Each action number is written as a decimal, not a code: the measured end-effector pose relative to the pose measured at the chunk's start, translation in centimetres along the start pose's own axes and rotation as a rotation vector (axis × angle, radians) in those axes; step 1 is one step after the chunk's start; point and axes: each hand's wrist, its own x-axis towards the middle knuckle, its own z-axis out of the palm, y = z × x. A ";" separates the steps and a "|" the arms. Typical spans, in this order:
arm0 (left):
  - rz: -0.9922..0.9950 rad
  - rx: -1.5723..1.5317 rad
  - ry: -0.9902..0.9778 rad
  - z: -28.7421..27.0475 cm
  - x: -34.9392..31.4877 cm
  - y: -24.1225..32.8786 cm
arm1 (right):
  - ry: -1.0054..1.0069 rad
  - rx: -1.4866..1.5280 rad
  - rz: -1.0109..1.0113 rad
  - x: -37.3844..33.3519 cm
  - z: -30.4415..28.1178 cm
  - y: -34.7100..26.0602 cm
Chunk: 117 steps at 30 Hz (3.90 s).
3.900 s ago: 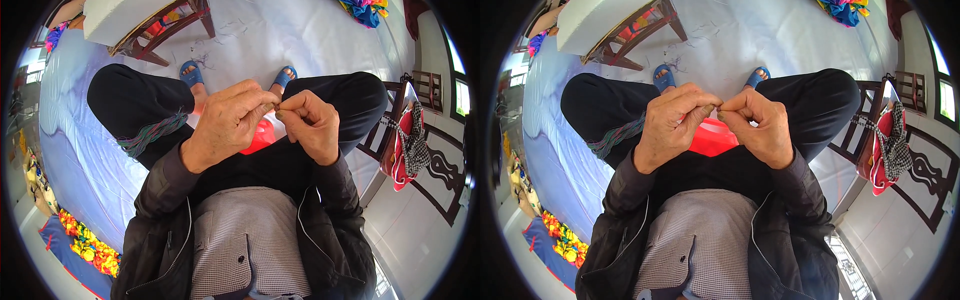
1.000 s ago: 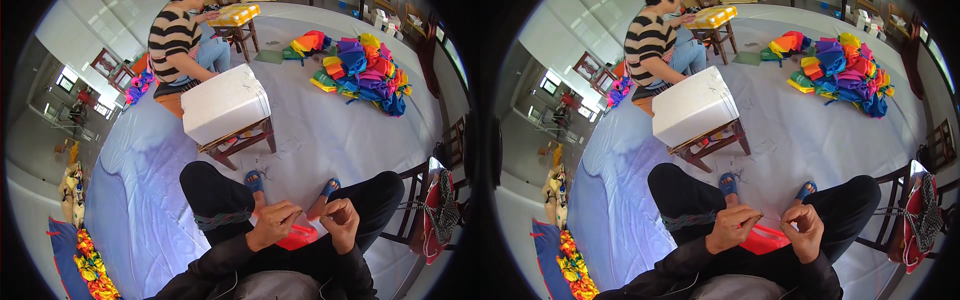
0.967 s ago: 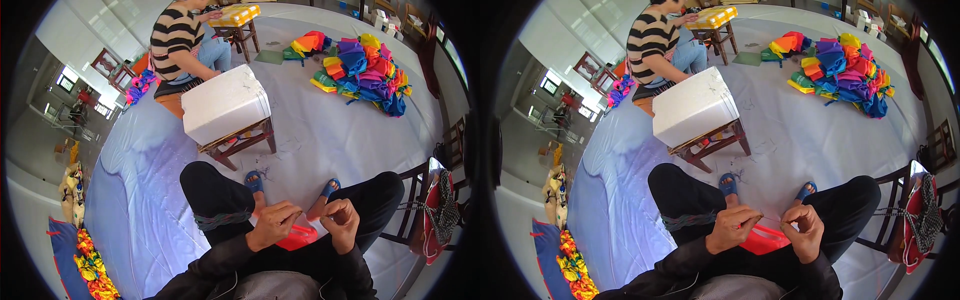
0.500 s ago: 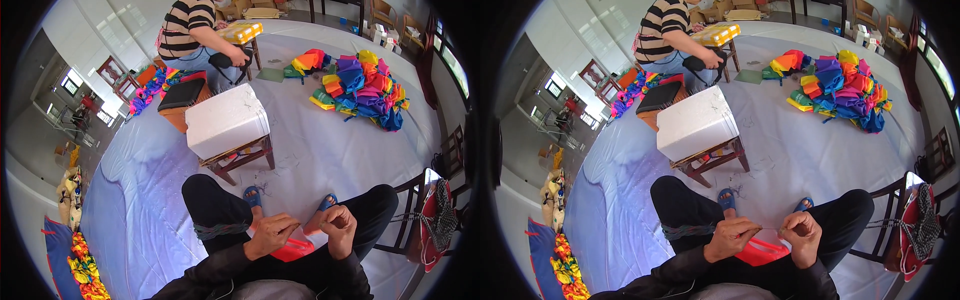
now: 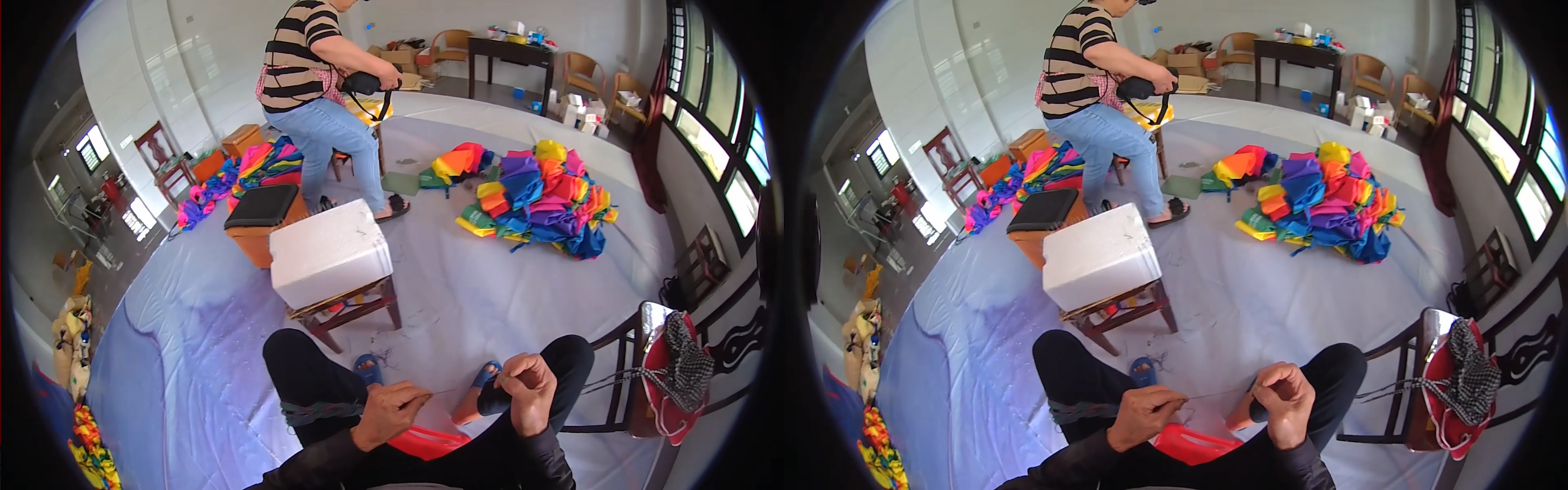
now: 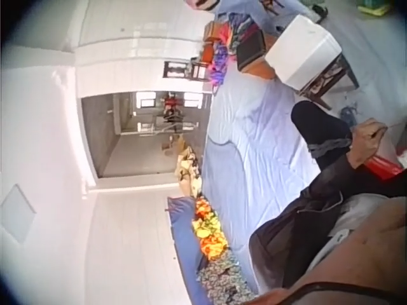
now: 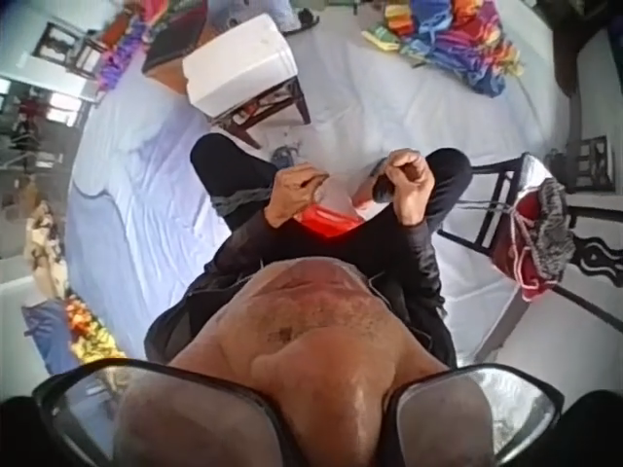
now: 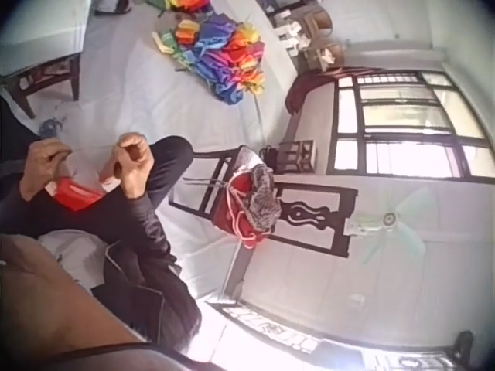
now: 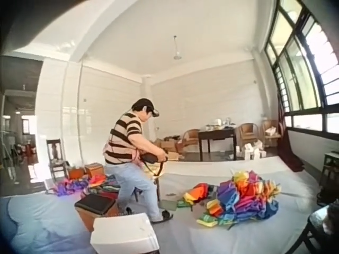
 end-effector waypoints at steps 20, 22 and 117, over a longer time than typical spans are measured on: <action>-0.039 -0.028 0.140 -0.9 3.5 0.0 | 0.058 0.130 -0.404 5.6 -13.4 -14.4; -0.072 -0.044 0.142 -1.2 4.3 -0.8 | 0.181 0.180 -0.379 7.0 -18.0 -16.2; 0.314 0.488 0.390 -11.3 21.4 -17.9 | -0.550 -0.971 -0.067 9.7 -3.4 -2.5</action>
